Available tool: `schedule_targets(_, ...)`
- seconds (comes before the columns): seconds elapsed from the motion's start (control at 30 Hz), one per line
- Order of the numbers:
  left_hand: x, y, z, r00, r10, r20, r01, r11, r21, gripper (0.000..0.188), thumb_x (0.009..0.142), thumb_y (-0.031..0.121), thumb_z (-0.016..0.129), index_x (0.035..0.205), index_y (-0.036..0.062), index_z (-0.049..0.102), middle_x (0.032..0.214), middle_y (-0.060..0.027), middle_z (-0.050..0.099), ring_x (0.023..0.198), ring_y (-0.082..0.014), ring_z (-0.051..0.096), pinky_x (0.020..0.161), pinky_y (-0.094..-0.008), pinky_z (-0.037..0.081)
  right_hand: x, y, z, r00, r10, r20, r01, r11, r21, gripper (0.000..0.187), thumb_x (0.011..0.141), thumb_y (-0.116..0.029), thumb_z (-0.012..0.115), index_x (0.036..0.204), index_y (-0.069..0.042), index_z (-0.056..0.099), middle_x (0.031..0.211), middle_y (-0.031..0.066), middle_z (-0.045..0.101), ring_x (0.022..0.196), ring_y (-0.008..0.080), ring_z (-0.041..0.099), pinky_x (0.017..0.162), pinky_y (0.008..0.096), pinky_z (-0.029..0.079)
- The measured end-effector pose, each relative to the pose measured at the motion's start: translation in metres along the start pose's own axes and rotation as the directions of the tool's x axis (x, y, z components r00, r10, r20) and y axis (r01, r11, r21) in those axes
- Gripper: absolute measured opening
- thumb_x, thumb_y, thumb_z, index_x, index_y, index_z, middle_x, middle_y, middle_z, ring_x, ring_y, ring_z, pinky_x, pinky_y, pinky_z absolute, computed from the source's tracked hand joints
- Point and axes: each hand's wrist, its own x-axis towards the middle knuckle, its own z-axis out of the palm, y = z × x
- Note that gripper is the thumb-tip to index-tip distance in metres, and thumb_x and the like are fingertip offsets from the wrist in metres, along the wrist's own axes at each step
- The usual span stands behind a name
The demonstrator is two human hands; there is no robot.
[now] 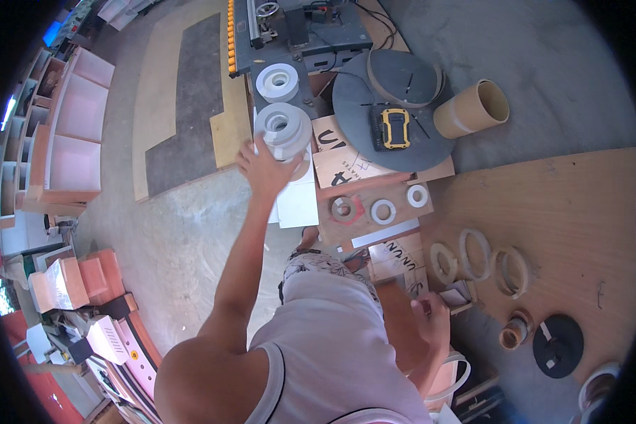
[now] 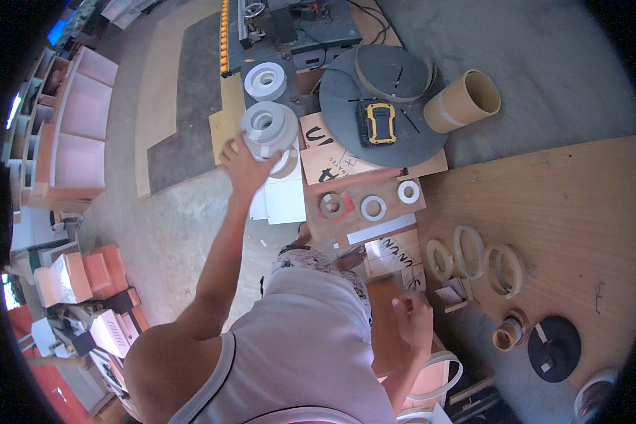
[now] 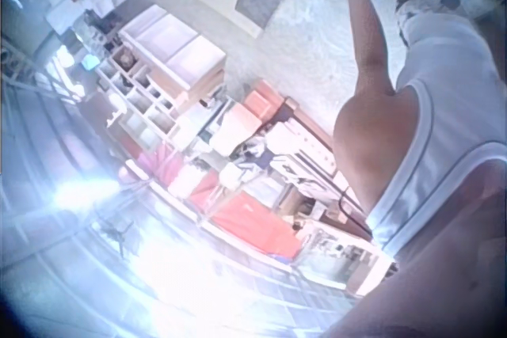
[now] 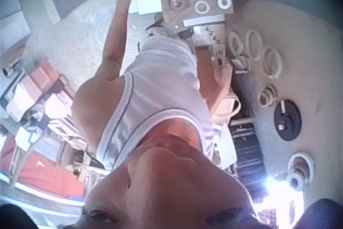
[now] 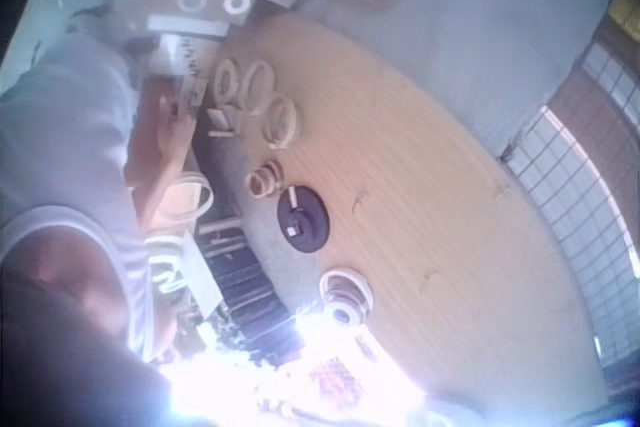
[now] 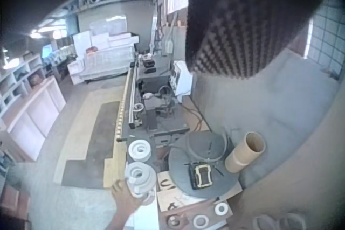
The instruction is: The person assembles speaker components on a wooden board using a hammer and nails. They secure circular wooden and plastic rings and a black circular base to the board, then attach metal hooks to hold the rings in place.
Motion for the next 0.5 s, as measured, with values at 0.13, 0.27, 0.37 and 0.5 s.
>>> schedule_targets(0.13, 0.095, 0.015, 0.020, 0.901, -0.160, 0.402, 0.106, 0.982, 0.154, 0.133, 0.064, 0.061, 0.095, 0.170, 0.0282, 0.022, 0.166, -0.0382, 0.023, 0.152, -0.0618, 0.026, 0.121, -0.0723, 0.025, 0.039, -0.078, 0.017, 0.999, -0.009, 0.043, 0.007, 0.999, 0.049, 0.025, 0.095, -0.017, 0.080, 0.109, 0.001, 0.069, 0.096, 0.0201, 0.072, 0.082, 0.0336, 0.074, 0.071, 0.0427, 0.058)
schedule_targets(0.27, 0.128, 0.009, 0.058, 0.763, -0.155, 0.628, 0.008, 0.973, 0.231, 0.139, 0.063, 0.059, 0.095, 0.173, 0.0363, 0.013, 0.170, -0.0389, 0.015, 0.155, -0.0662, 0.016, 0.120, -0.0760, 0.026, 0.057, -0.130, 0.049, 0.999, -0.030, 0.041, 0.022, 0.983, 0.183, 0.025, 0.096, -0.017, 0.079, 0.110, 0.001, 0.069, 0.101, 0.0209, 0.072, 0.087, 0.0342, 0.075, 0.076, 0.0412, 0.060)
schedule_targets(0.37, 0.128, 0.000, 0.066, 0.766, -0.131, 0.630, -0.016, 0.975, 0.222, 0.138, 0.063, 0.056, 0.096, 0.173, 0.0381, 0.013, 0.171, -0.0378, 0.015, 0.154, -0.0684, 0.014, 0.118, -0.0764, 0.030, 0.080, -0.141, 0.087, 0.988, -0.058, 0.141, 0.036, 0.987, 0.155, 0.025, 0.097, -0.018, 0.079, 0.110, 0.000, 0.069, 0.103, 0.0196, 0.072, 0.088, 0.0318, 0.075, 0.078, 0.0403, 0.060)
schedule_targets(0.5, 0.131, -0.028, 0.066, 0.756, 0.043, 0.653, -0.194, 0.968, 0.160, 0.130, 0.068, 0.060, 0.091, 0.172, 0.0402, 0.015, 0.173, -0.0306, 0.009, 0.151, -0.0682, 0.022, 0.116, -0.0773, 0.034, 0.138, -0.122, 0.185, 0.982, -0.130, 0.138, 0.070, 0.926, 0.372, 0.024, 0.101, -0.023, 0.075, 0.104, 0.000, 0.068, 0.098, 0.0166, 0.071, 0.088, 0.0274, 0.074, 0.079, 0.0399, 0.057)
